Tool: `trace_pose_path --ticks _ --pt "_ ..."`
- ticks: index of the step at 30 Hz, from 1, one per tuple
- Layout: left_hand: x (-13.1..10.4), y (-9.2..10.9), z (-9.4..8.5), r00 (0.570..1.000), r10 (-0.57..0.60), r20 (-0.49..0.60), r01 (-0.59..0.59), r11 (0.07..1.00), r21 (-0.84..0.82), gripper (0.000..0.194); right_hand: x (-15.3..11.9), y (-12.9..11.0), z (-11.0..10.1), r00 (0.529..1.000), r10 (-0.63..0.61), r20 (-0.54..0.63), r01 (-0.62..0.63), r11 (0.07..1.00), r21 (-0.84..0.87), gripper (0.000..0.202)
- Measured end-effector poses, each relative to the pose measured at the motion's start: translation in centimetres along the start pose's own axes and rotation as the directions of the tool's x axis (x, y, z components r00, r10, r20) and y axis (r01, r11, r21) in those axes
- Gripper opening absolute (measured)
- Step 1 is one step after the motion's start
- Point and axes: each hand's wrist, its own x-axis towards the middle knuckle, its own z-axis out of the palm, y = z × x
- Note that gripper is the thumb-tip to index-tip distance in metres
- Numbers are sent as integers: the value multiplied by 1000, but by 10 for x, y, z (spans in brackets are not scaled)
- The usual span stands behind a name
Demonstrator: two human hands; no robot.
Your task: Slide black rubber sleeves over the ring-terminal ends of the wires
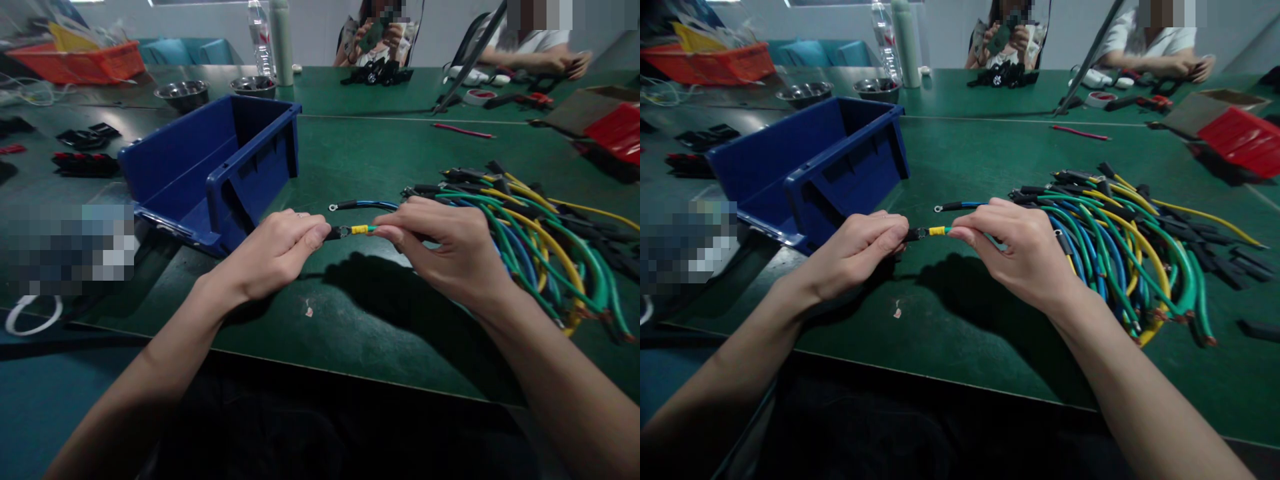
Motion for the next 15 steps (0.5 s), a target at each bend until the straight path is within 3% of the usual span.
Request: trace_pose_path --ticks 15 --pt "1 3 4 998 -56 17 58 993 -105 38 0 -2 4 992 -123 -12 121 985 -126 12"
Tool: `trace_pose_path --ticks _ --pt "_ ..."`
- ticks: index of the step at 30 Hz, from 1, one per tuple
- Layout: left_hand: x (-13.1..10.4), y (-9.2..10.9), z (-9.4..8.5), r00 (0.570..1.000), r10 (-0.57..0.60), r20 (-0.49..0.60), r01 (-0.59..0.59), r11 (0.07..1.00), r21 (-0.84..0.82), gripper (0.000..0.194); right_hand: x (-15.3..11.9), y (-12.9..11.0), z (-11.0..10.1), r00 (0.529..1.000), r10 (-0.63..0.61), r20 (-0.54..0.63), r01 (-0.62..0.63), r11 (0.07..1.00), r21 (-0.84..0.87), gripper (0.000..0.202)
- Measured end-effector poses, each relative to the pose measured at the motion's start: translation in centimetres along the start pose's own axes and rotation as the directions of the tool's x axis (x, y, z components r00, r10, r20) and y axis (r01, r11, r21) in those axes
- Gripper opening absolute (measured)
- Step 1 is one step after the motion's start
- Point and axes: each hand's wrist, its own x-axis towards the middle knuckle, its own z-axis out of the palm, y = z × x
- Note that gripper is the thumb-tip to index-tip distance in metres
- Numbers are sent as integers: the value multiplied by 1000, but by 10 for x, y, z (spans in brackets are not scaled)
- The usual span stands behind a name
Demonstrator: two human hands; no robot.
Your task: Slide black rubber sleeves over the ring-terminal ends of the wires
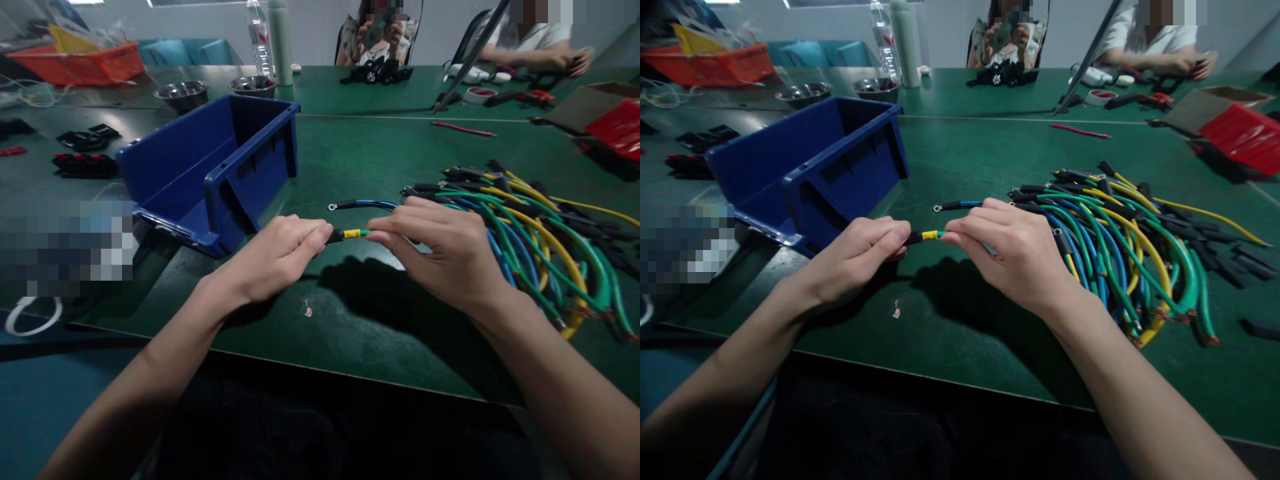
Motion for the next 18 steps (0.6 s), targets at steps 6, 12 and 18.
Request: trace_pose_path --ticks 6,12,18 --pt "-1 0 1 999 22 45 -24 999 27 36 0 -1 2 1000 -21 -3 21 1000 6 12" --pt "0 -3 3 999 12 45 -16 996 86 38 0 -1 1 999 -51 -5 51 998 -29 8" --pt "1 -12 6 990 137 18 -135 934 330 33 -1 -3 4 994 83 76 -84 996 7 13"
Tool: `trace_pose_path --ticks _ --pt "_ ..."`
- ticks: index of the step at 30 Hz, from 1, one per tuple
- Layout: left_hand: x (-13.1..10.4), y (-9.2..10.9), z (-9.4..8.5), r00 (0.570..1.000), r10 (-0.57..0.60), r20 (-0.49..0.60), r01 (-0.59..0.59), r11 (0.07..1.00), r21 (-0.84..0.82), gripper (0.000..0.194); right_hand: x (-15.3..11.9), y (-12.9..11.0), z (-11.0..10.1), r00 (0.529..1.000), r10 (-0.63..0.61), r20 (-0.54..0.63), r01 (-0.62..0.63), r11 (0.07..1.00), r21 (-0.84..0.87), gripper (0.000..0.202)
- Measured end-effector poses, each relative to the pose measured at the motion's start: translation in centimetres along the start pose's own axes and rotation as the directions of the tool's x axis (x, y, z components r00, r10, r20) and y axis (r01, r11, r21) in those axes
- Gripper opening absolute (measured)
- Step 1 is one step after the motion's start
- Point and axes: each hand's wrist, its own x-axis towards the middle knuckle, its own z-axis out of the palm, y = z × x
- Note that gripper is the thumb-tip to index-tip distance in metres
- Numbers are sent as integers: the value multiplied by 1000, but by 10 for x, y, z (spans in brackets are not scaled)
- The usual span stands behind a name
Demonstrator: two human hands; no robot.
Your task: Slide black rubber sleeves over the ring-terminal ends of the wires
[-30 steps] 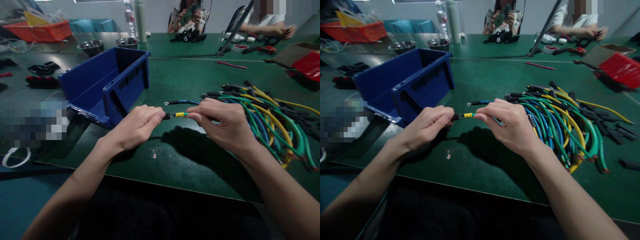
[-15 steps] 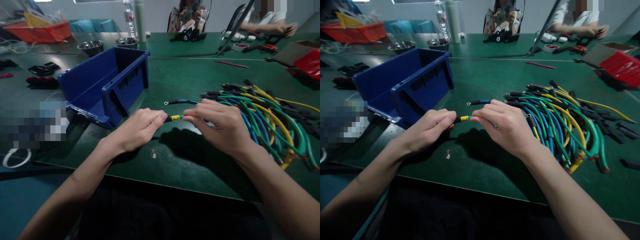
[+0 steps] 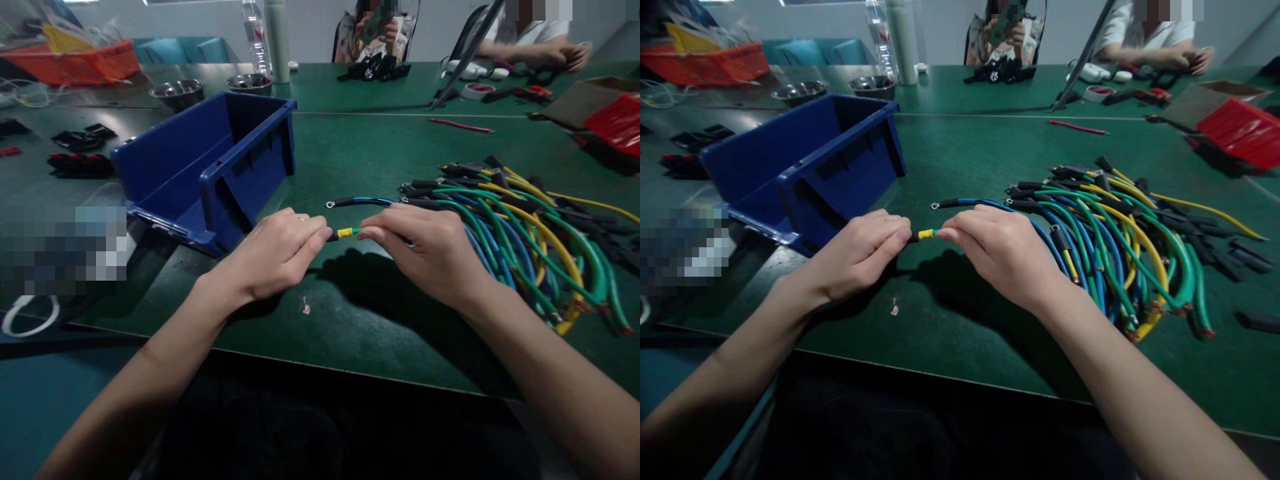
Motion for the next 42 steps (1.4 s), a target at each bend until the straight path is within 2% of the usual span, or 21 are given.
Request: trace_pose_path --ticks 6,10,15,19,24,26,29,31,33,36,42 --pt "0 -4 2 991 84 -101 -67 985 159 30 -1 0 -1 996 -31 -81 24 996 -90 15" --pt "0 -3 3 987 120 -103 -106 985 135 26 0 0 -2 995 -76 -63 68 992 -110 17" --pt "-1 0 3 994 92 -59 -87 993 84 24 0 1 -1 992 -114 -58 106 987 -117 17" --pt "-2 3 0 999 41 -19 -41 999 -12 21 0 1 0 995 -91 -44 85 988 -126 19" --pt "-1 9 -11 998 -41 41 52 945 -324 25 0 -5 -1 989 -122 -81 109 984 -144 15" --pt "0 9 -11 996 -45 71 68 924 -377 27 0 -7 -1 984 -148 -98 127 973 -194 13" --pt "1 5 -7 1000 9 15 -6 981 -196 20 -1 -6 0 990 -119 -73 100 970 -222 16" --pt "1 1 -2 998 69 -4 -69 997 -27 17 -3 -4 2 997 -63 -37 56 985 -162 18" --pt "2 -1 0 994 110 7 -110 992 59 19 -4 -1 3 1000 0 -4 0 997 -78 19" --pt "2 0 0 992 125 21 -125 992 31 20 -4 -1 4 999 32 8 -32 999 -30 21" --pt "0 5 -1 992 99 79 -87 986 -144 22 0 -4 1 998 -65 -14 64 995 -77 21"
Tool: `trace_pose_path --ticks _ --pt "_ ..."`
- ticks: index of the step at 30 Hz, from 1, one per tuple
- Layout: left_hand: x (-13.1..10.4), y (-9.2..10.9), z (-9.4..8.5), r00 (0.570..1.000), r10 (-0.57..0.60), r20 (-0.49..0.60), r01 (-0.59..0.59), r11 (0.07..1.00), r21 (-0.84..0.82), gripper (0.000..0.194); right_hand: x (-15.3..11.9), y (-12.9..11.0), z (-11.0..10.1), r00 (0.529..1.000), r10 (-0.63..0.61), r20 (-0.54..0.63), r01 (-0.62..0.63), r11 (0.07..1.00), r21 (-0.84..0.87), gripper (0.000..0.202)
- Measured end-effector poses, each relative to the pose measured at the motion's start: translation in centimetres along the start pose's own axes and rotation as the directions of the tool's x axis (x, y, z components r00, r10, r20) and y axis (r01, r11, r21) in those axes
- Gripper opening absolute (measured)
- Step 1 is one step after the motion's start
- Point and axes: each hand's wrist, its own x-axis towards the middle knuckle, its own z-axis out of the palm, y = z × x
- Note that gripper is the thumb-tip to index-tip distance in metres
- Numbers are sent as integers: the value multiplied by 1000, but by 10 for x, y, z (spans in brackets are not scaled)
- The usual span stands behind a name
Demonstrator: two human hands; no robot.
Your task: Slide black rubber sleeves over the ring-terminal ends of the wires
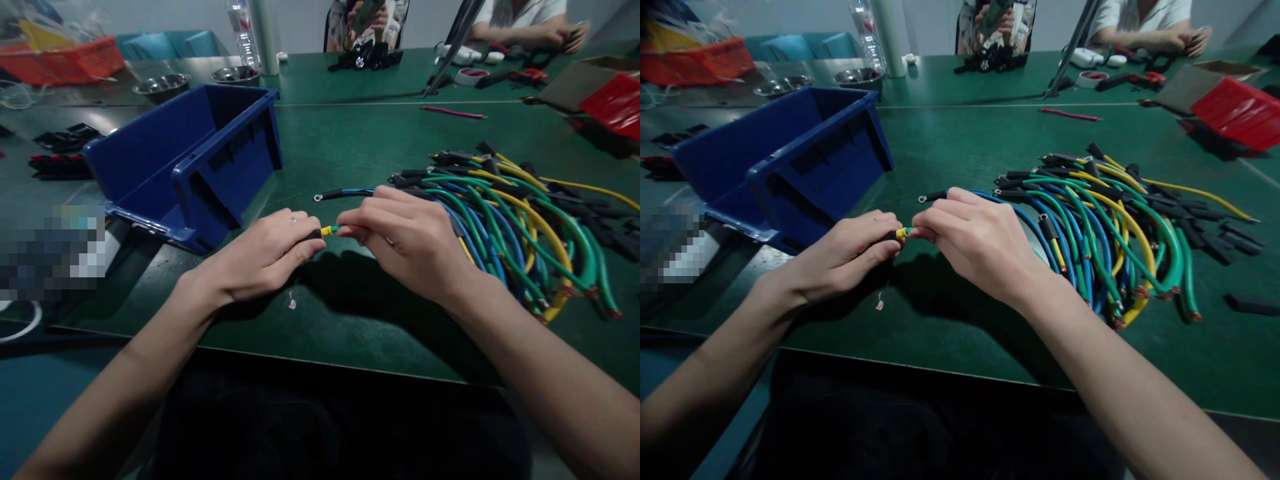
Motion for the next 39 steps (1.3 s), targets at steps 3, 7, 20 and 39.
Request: trace_pose_path --ticks 3,7,20,39 --pt "0 -1 1 1000 3 -17 -3 1000 24 24 0 0 -2 1000 2 6 -2 1000 -18 21" --pt "0 -3 -1 995 12 -94 -3 995 101 26 -3 0 -7 996 92 0 -91 994 -63 28" --pt "-1 -2 -1 998 34 -60 -16 962 272 23 -4 2 -8 997 65 27 -62 992 -112 26" --pt "-8 -14 0 943 -199 -267 308 828 469 51 -5 8 -11 996 89 -23 -91 940 -330 31"
